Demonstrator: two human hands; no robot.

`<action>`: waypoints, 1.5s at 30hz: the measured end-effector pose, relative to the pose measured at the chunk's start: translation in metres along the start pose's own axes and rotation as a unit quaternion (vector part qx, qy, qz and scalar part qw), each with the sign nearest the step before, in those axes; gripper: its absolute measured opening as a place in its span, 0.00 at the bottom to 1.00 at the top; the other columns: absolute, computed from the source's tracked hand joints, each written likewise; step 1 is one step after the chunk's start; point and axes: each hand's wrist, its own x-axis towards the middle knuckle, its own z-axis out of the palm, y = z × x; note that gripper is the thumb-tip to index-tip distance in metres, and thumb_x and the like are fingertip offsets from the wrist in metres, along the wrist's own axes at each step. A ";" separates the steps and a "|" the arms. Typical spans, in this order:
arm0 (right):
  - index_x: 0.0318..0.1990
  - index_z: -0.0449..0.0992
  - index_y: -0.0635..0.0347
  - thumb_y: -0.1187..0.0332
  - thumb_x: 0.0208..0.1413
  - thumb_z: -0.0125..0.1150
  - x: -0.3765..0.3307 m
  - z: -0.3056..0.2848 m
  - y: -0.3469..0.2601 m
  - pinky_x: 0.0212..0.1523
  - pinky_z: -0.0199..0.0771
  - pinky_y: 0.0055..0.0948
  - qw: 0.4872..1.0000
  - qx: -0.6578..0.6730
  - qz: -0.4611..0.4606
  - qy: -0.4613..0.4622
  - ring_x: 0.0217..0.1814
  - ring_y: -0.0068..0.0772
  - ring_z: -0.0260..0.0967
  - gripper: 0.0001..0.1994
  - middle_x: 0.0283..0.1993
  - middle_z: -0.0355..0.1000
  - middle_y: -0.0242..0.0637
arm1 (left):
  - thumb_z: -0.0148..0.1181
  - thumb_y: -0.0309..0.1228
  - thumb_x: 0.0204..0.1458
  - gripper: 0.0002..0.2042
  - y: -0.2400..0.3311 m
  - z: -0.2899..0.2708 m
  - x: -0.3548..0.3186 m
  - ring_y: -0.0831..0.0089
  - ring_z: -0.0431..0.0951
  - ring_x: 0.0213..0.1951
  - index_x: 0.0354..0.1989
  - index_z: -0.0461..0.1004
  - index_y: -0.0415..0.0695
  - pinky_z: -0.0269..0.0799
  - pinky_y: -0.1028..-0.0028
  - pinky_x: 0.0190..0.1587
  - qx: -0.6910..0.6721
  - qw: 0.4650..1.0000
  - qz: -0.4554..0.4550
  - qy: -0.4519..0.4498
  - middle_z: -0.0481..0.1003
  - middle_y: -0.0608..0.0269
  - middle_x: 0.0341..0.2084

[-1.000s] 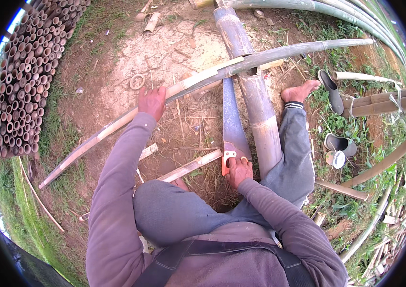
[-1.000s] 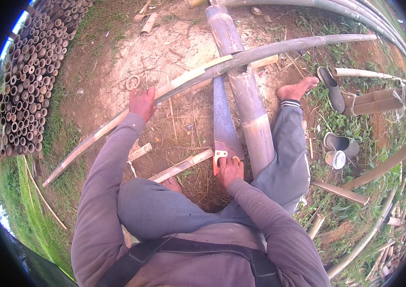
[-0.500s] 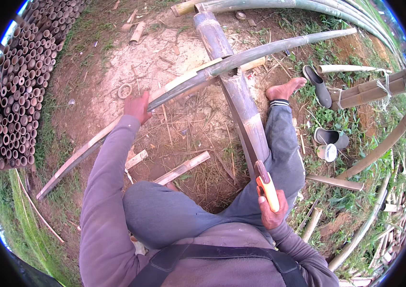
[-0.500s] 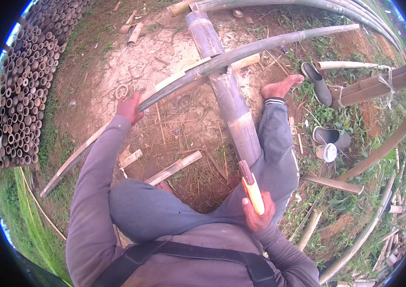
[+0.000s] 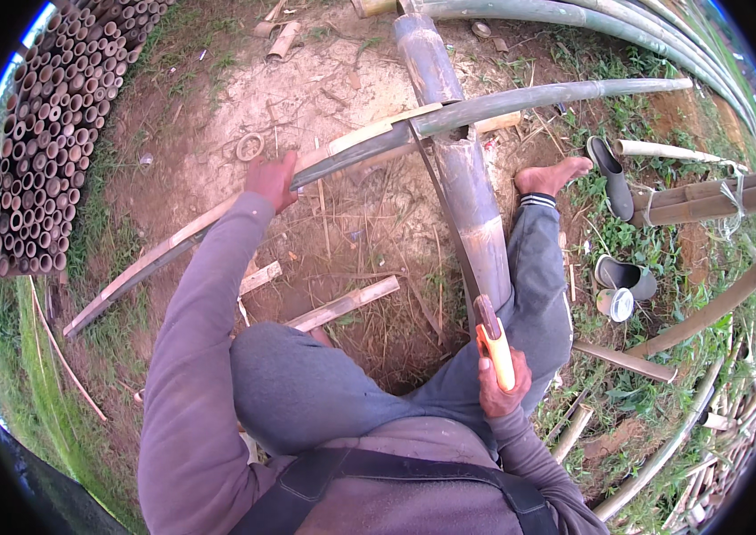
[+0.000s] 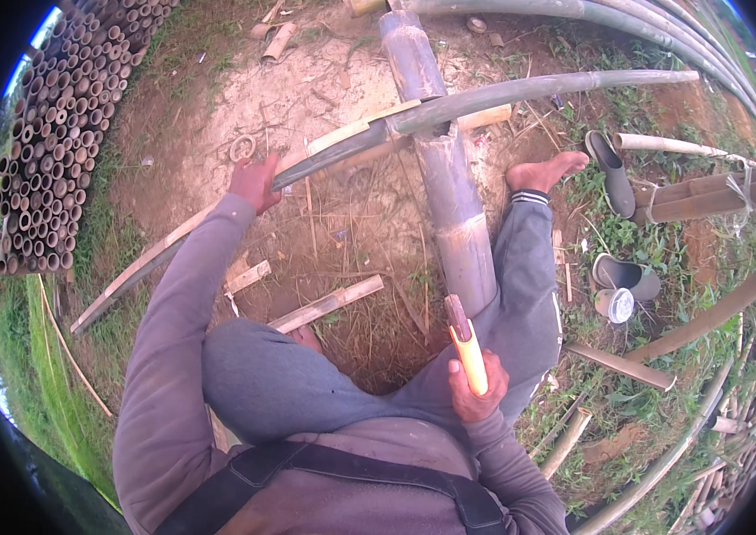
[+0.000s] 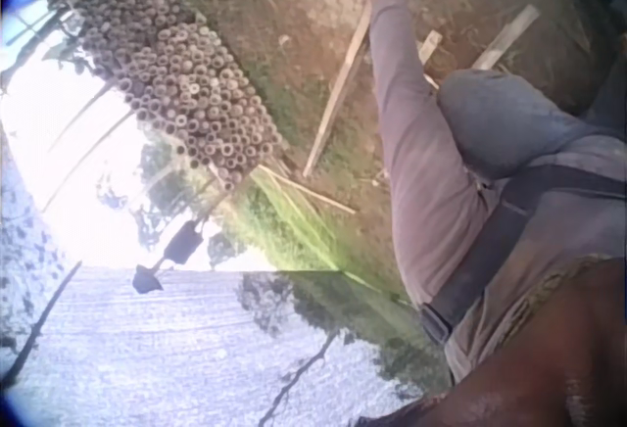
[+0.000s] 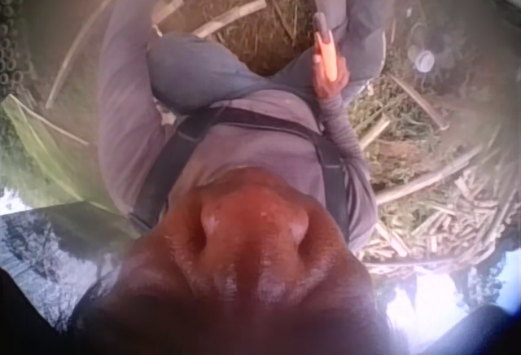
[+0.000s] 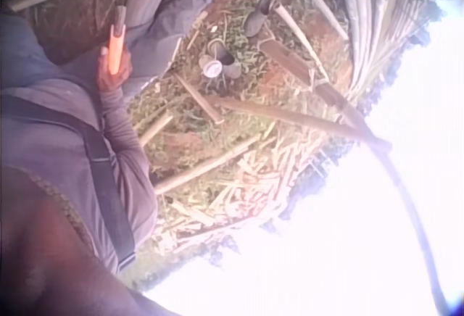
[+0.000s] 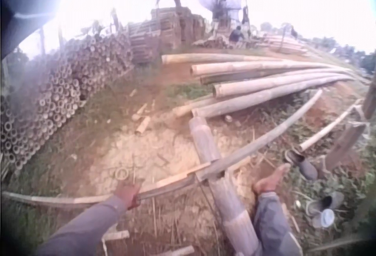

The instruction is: The person uses a hand saw to cut long bamboo poles into shorter segments. They position each pole on a support, saw through it, and then move the cut pieces aside to continue with the next pole.

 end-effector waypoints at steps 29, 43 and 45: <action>0.40 0.81 0.63 0.72 0.54 0.75 0.010 0.012 0.009 0.32 0.74 0.31 0.998 0.053 -0.025 -0.005 0.26 0.32 0.74 0.10 0.30 0.77 0.38 | 0.78 0.39 0.50 0.29 0.003 -0.007 -0.003 0.55 0.82 0.53 0.54 0.63 0.49 0.61 0.52 0.68 -0.027 0.999 -0.018 -0.024 0.82 0.55 0.45; 0.40 0.81 0.64 0.73 0.56 0.74 0.012 0.009 0.002 0.34 0.76 0.29 0.999 0.035 -0.020 -0.004 0.28 0.29 0.77 0.08 0.30 0.80 0.37 | 0.76 0.37 0.53 0.28 0.005 -0.014 -0.003 0.54 0.82 0.54 0.56 0.64 0.49 0.60 0.51 0.69 -0.033 0.999 -0.017 -0.031 0.82 0.56 0.46; 0.40 0.80 0.64 0.73 0.56 0.73 0.011 0.007 0.004 0.34 0.76 0.29 1.000 0.025 -0.005 -0.005 0.29 0.28 0.78 0.08 0.31 0.80 0.37 | 0.76 0.37 0.53 0.27 0.006 -0.013 -0.003 0.54 0.82 0.54 0.55 0.64 0.49 0.60 0.51 0.69 -0.028 0.999 -0.023 -0.041 0.82 0.56 0.46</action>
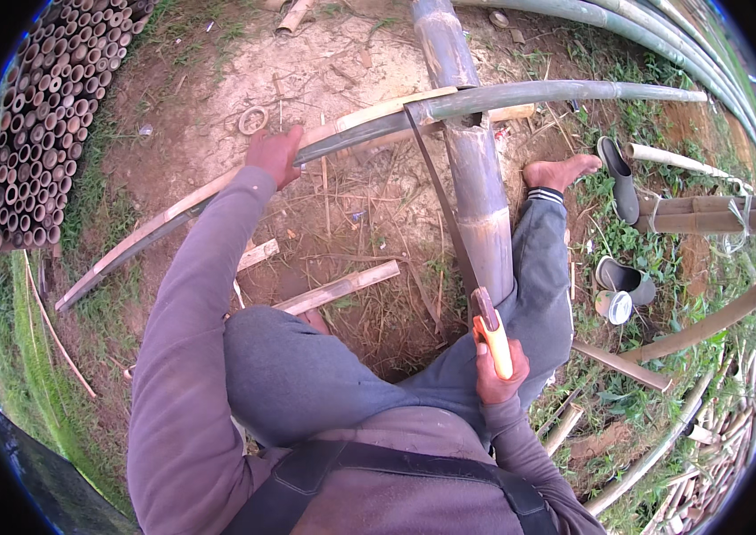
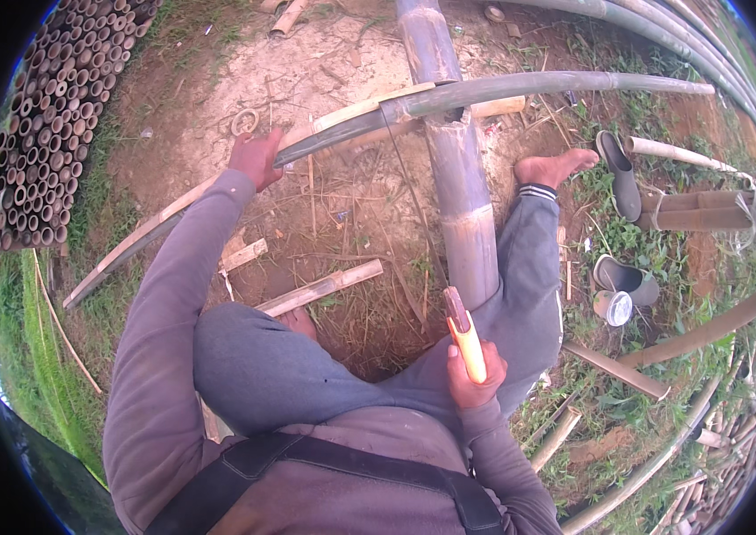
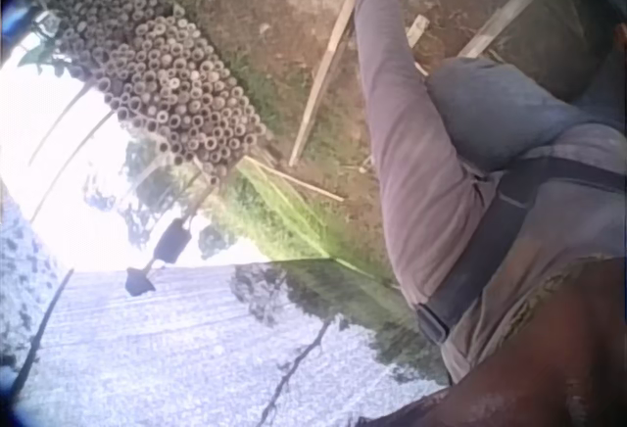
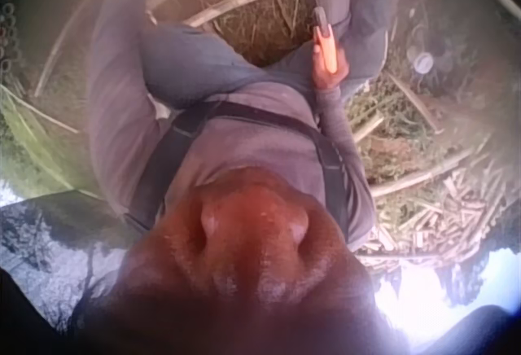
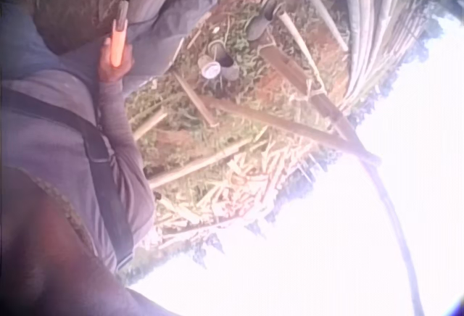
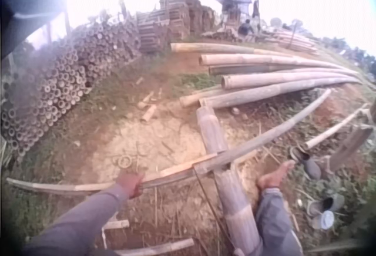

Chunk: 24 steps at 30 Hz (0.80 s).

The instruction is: The person uses a hand saw to cut long bamboo poles into shorter segments. They position each pole on a support, saw through it, and then move the cut pieces aside to continue with the next pole.

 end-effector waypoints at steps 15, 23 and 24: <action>0.42 0.72 0.64 0.44 0.65 0.66 0.019 -0.030 -0.026 0.28 0.68 0.21 0.992 0.083 0.025 0.097 0.26 0.19 0.68 0.26 0.26 0.71 0.32 | 0.74 0.48 0.51 0.24 -0.002 0.073 -0.084 0.57 0.71 0.64 0.53 0.81 0.50 0.63 0.51 0.68 -0.040 0.920 0.252 0.298 0.75 0.57 0.60; 0.61 0.68 0.72 0.65 0.67 0.67 0.079 0.046 -0.046 0.51 0.80 0.31 0.977 0.211 -0.002 0.036 0.53 0.35 0.76 0.23 0.53 0.73 0.46 | 0.72 0.52 0.54 0.34 0.005 0.029 -0.022 0.52 0.71 0.65 0.66 0.69 0.51 0.64 0.53 0.67 -0.038 0.967 0.017 0.250 0.74 0.52 0.60; 0.64 0.68 0.73 0.68 0.67 0.67 0.084 0.052 -0.048 0.56 0.81 0.34 0.983 0.173 -0.044 0.046 0.59 0.39 0.76 0.24 0.57 0.73 0.49 | 0.72 0.52 0.55 0.34 0.002 0.024 -0.012 0.52 0.74 0.63 0.66 0.68 0.51 0.67 0.53 0.66 -0.012 0.981 -0.006 0.194 0.76 0.51 0.58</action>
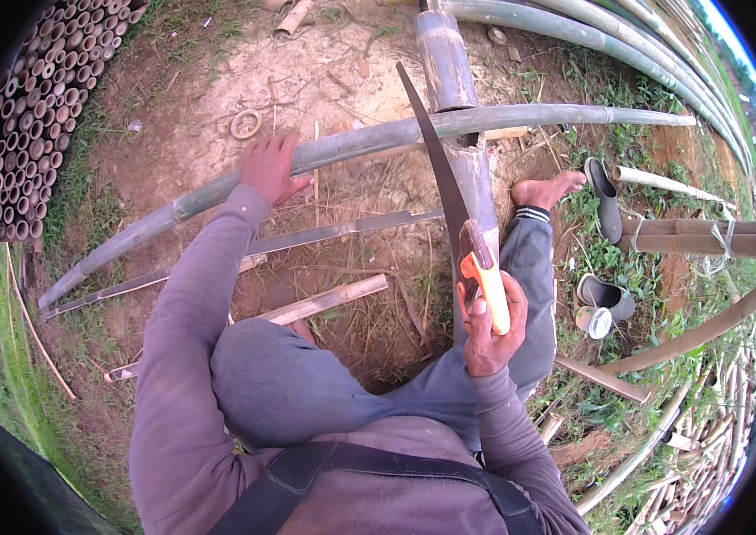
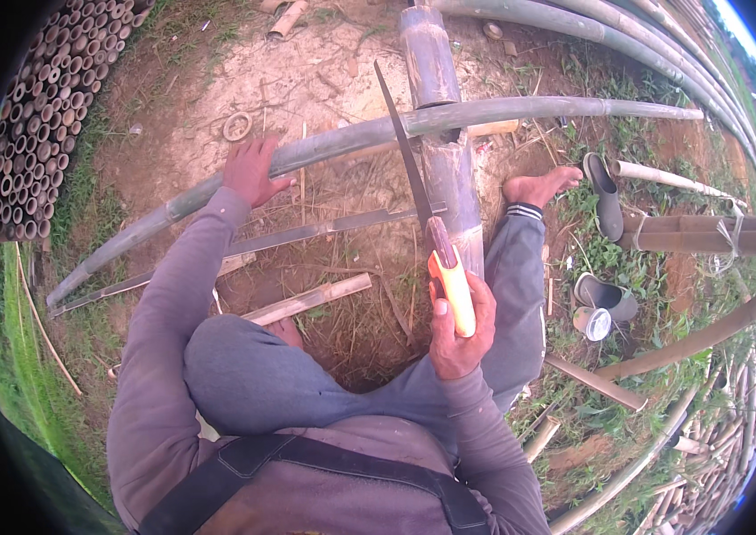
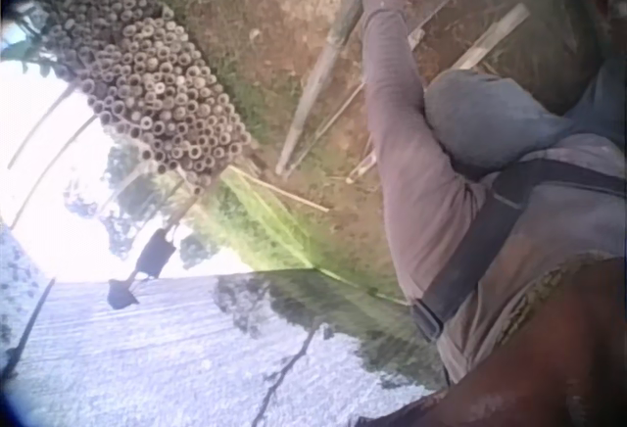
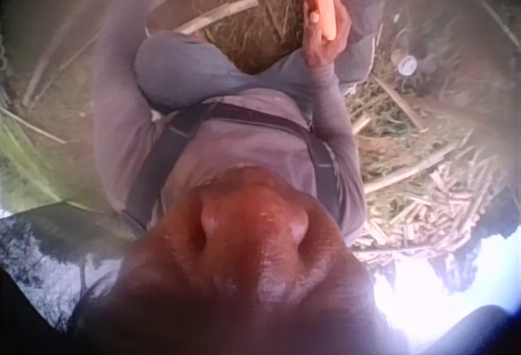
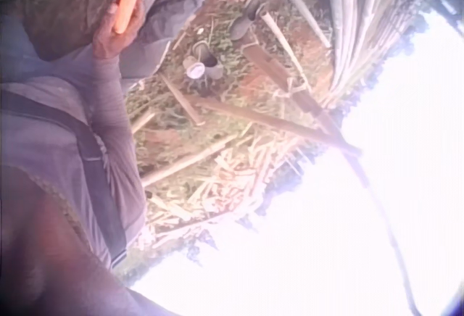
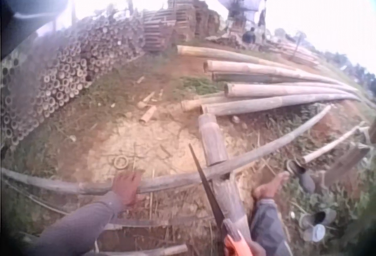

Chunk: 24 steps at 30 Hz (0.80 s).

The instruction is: The person uses a hand saw to cut long bamboo poles into shorter segments. They position each pole on a support, saw through it, and then move the cut pieces aside to continue with the next pole.

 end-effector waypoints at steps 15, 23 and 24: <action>0.65 0.71 0.74 0.67 0.66 0.68 0.025 0.011 0.007 0.63 0.78 0.38 0.986 -0.144 -0.082 -0.024 0.62 0.43 0.77 0.26 0.61 0.76 0.54 | 0.68 0.50 0.60 0.27 0.034 -0.011 0.044 0.51 0.83 0.50 0.59 0.69 0.47 0.79 0.55 0.54 -0.103 0.981 0.022 -0.165 0.81 0.51 0.47; 0.65 0.72 0.74 0.62 0.68 0.66 0.025 -0.007 0.015 0.65 0.74 0.37 0.983 -0.163 -0.081 -0.016 0.65 0.41 0.74 0.26 0.63 0.74 0.51 | 0.69 0.48 0.58 0.23 0.041 -0.017 0.046 0.52 0.84 0.49 0.53 0.70 0.48 0.79 0.53 0.52 -0.096 0.975 -0.032 -0.196 0.81 0.54 0.46; 0.65 0.72 0.74 0.63 0.68 0.66 0.026 -0.007 0.016 0.65 0.75 0.37 0.984 -0.157 -0.086 -0.012 0.64 0.42 0.75 0.26 0.63 0.75 0.52 | 0.68 0.48 0.58 0.22 0.042 -0.018 0.046 0.52 0.84 0.49 0.53 0.70 0.49 0.78 0.53 0.52 -0.095 0.977 -0.031 -0.189 0.82 0.55 0.46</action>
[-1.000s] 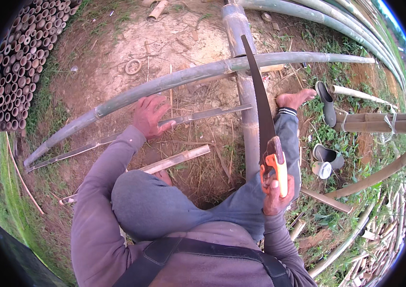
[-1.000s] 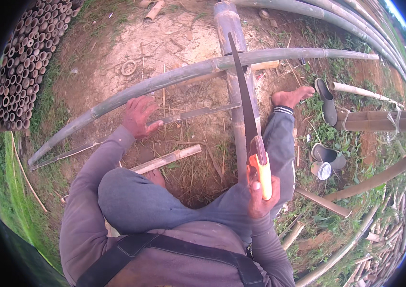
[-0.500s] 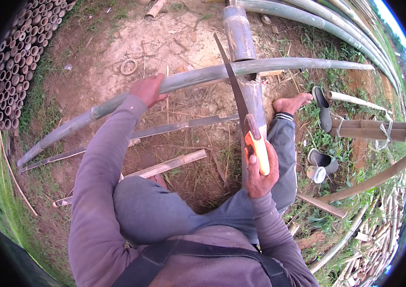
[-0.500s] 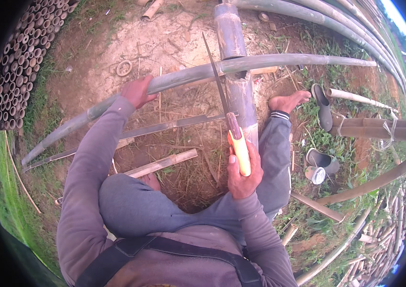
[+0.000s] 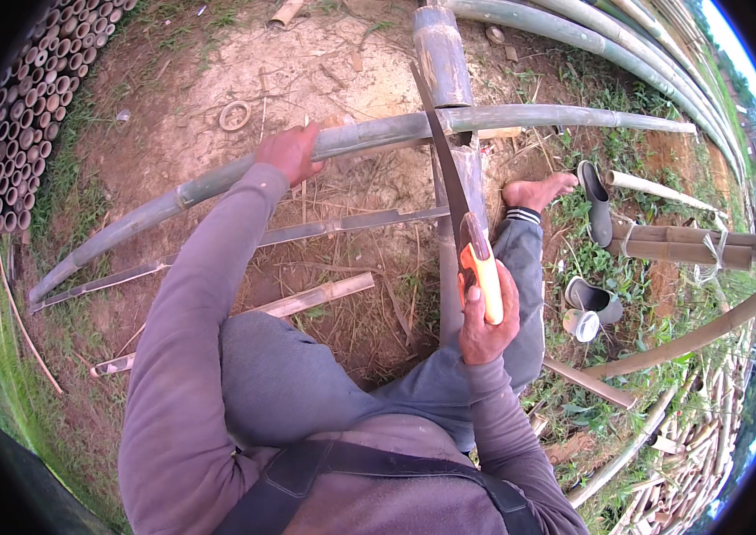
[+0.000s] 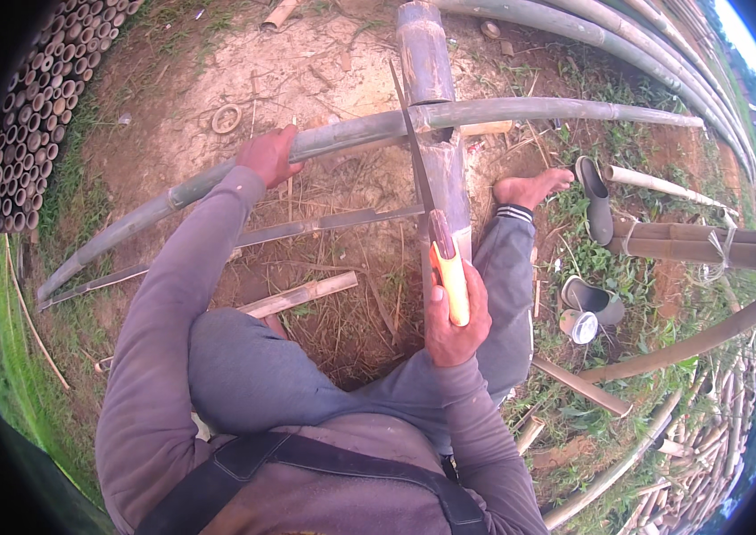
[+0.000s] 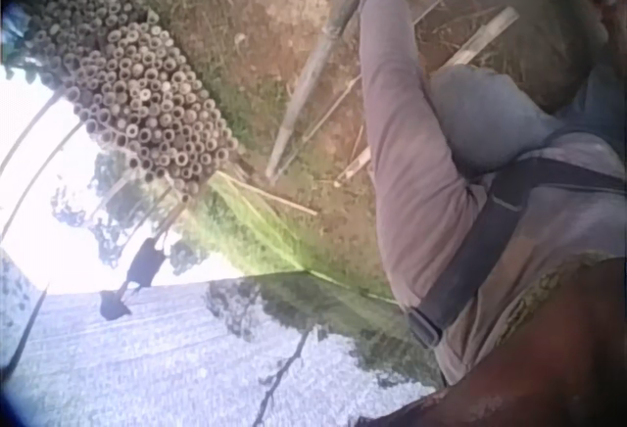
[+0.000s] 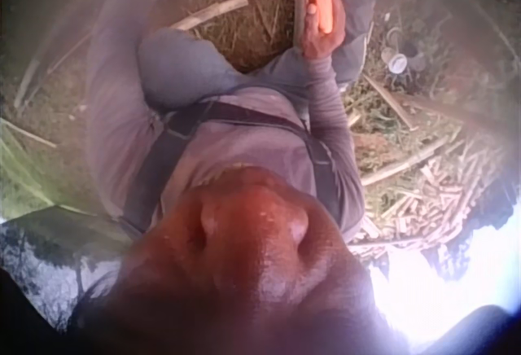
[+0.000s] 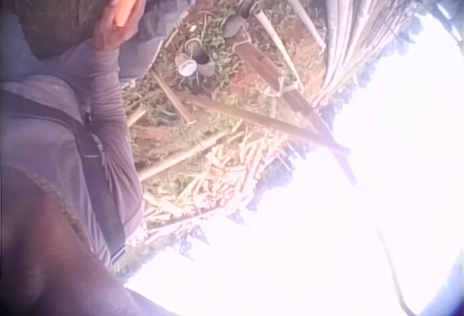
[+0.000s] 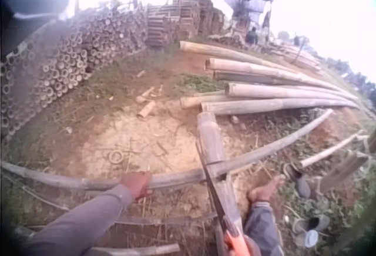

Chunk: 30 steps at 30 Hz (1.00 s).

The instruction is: The person uses a hand saw to cut long bamboo poles into shorter segments. They position each pole on a support, saw through it, and then move the cut pieces aside to continue with the next pole.

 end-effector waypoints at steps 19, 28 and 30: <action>0.62 0.75 0.73 0.65 0.67 0.68 0.001 -0.008 0.009 0.62 0.77 0.36 1.000 -0.009 0.020 -0.003 0.61 0.41 0.77 0.23 0.61 0.77 0.50 | 0.67 0.48 0.60 0.23 0.003 0.002 0.000 0.54 0.84 0.51 0.57 0.70 0.51 0.80 0.55 0.57 0.024 1.000 -0.015 -0.003 0.81 0.56 0.49; 0.60 0.77 0.71 0.73 0.63 0.68 0.016 0.002 0.008 0.57 0.79 0.34 1.000 -0.023 0.002 0.004 0.56 0.40 0.81 0.20 0.57 0.80 0.49 | 0.68 0.48 0.60 0.24 0.005 -0.002 -0.001 0.52 0.82 0.54 0.59 0.69 0.51 0.78 0.54 0.58 0.014 1.000 -0.013 -0.020 0.81 0.55 0.50; 0.60 0.77 0.70 0.73 0.63 0.68 0.014 0.002 0.008 0.57 0.79 0.34 0.999 -0.024 0.031 0.003 0.55 0.39 0.81 0.20 0.57 0.80 0.48 | 0.68 0.48 0.60 0.24 0.004 -0.002 0.000 0.53 0.82 0.55 0.59 0.69 0.51 0.78 0.54 0.59 0.017 0.999 -0.018 -0.021 0.81 0.55 0.50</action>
